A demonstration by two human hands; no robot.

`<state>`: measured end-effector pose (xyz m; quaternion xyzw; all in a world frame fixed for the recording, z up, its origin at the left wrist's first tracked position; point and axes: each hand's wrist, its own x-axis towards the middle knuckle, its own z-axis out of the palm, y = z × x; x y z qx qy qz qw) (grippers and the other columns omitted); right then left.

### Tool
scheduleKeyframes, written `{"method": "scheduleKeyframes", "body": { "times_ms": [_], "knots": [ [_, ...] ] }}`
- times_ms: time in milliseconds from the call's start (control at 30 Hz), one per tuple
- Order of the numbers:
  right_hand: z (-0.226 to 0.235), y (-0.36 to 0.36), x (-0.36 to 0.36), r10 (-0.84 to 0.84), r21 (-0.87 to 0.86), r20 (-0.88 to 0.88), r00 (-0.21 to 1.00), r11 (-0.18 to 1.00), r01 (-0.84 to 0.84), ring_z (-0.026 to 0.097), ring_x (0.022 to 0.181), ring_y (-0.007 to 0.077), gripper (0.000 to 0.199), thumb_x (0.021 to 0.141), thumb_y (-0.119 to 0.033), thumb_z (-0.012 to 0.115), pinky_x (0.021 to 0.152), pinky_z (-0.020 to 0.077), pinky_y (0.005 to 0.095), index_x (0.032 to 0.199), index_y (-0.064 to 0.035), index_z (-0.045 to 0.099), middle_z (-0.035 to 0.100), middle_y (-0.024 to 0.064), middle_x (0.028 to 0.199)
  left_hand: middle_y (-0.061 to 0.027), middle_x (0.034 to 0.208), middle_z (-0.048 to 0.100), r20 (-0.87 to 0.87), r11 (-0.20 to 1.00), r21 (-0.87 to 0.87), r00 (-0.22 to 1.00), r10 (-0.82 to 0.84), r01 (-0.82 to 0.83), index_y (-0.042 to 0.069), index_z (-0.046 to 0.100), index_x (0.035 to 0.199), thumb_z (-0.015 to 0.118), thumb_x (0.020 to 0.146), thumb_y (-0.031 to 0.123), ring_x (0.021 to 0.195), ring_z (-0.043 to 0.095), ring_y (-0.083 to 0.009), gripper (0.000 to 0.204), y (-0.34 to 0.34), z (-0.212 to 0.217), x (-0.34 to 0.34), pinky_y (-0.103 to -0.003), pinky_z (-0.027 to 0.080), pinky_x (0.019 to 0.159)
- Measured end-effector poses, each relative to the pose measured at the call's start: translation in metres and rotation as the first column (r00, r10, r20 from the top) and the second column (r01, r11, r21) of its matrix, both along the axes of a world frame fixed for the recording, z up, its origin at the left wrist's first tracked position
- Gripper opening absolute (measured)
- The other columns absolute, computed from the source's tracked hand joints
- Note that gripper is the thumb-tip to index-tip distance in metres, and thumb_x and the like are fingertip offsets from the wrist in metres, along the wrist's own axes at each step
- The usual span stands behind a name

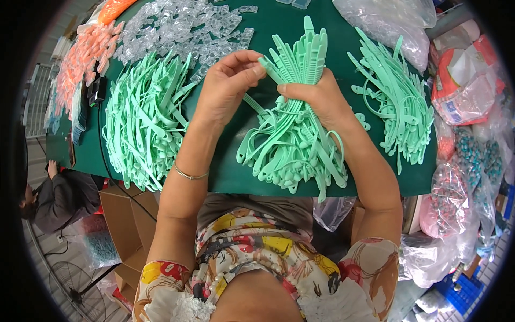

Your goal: Sorting and bunching green plastic strips into organized piles at a workshop table.

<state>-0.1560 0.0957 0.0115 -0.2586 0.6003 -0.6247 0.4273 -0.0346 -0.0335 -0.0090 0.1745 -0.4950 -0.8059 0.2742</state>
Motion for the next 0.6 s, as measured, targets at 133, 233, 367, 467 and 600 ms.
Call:
{"method": "scheduleKeyframes", "body": {
  "times_ms": [133, 233, 367, 467, 600],
  "knots": [
    [0.002, 0.0, 0.001, 0.019, 0.02, -0.002, 1.0, 1.0, -0.019, 0.057, 0.065, 0.0128, 0.025, 0.068, -0.009, 0.069, 0.061, 0.0454, 0.0257, 0.089, 0.0005, 0.059, 0.059, 0.0058, 0.073, -0.0009, 0.077, 0.059, 0.11, 0.969, -0.195, 0.985, -0.13, 0.149, 0.002, 0.061, 0.086, 0.066, 0.081, 0.013, 0.069, 0.053, -0.0084, 0.013, -0.01, 0.009, 0.01, -0.02, 0.041, 0.063],
    [0.0, 0.001, -0.001, 0.016, 0.014, 0.016, 1.0, 1.0, -0.017, 0.057, 0.063, 0.0128, 0.025, 0.07, -0.01, 0.07, 0.059, 0.0455, 0.0256, 0.089, 0.0001, 0.058, 0.059, 0.0057, 0.073, 0.0014, 0.071, 0.055, 0.228, 0.932, -0.324, 0.97, -0.087, 0.16, 0.003, 0.059, 0.08, 0.064, 0.084, 0.018, 0.064, 0.047, -0.0072, 0.016, -0.015, 0.009, 0.014, -0.02, 0.037, 0.06],
    [-0.001, 0.005, -0.001, -0.108, -0.031, 0.12, 0.987, 0.993, 0.113, 0.059, 0.063, 0.0126, 0.023, 0.071, -0.006, 0.07, 0.058, 0.0489, 0.026, 0.091, 0.0002, 0.059, 0.06, 0.0045, 0.076, 0.0031, 0.067, 0.051, 0.301, 0.924, -0.342, 0.952, -0.062, 0.168, 0.004, 0.058, 0.077, 0.06, 0.086, 0.02, 0.061, 0.044, -0.0062, 0.019, -0.021, 0.01, 0.015, -0.02, 0.034, 0.057],
    [0.0, 0.005, 0.004, -0.112, -0.081, 0.035, 0.993, 0.99, 0.114, 0.061, 0.07, 0.0128, 0.026, 0.071, -0.003, 0.07, 0.065, 0.0504, 0.0268, 0.094, 0.0009, 0.06, 0.063, 0.0055, 0.082, 0.0043, 0.064, 0.048, 0.303, 0.933, -0.313, 0.95, -0.08, 0.179, 0.004, 0.056, 0.074, 0.058, 0.086, 0.022, 0.06, 0.041, -0.0052, 0.021, -0.017, 0.005, 0.012, -0.021, 0.031, 0.054],
    [-0.005, 0.004, 0.003, -0.072, -0.097, -0.076, 0.994, 0.993, 0.065, 0.062, 0.076, 0.0126, 0.03, 0.07, -0.003, 0.069, 0.07, 0.0501, 0.0269, 0.098, 0.0017, 0.06, 0.065, 0.0071, 0.088, 0.0041, 0.063, 0.048, 0.41, 0.868, -0.411, 0.907, -0.095, 0.277, 0.004, 0.056, 0.071, 0.059, 0.085, 0.022, 0.058, 0.04, -0.0041, 0.023, -0.006, 0.002, 0.003, -0.021, 0.031, 0.052]
  ]
}}
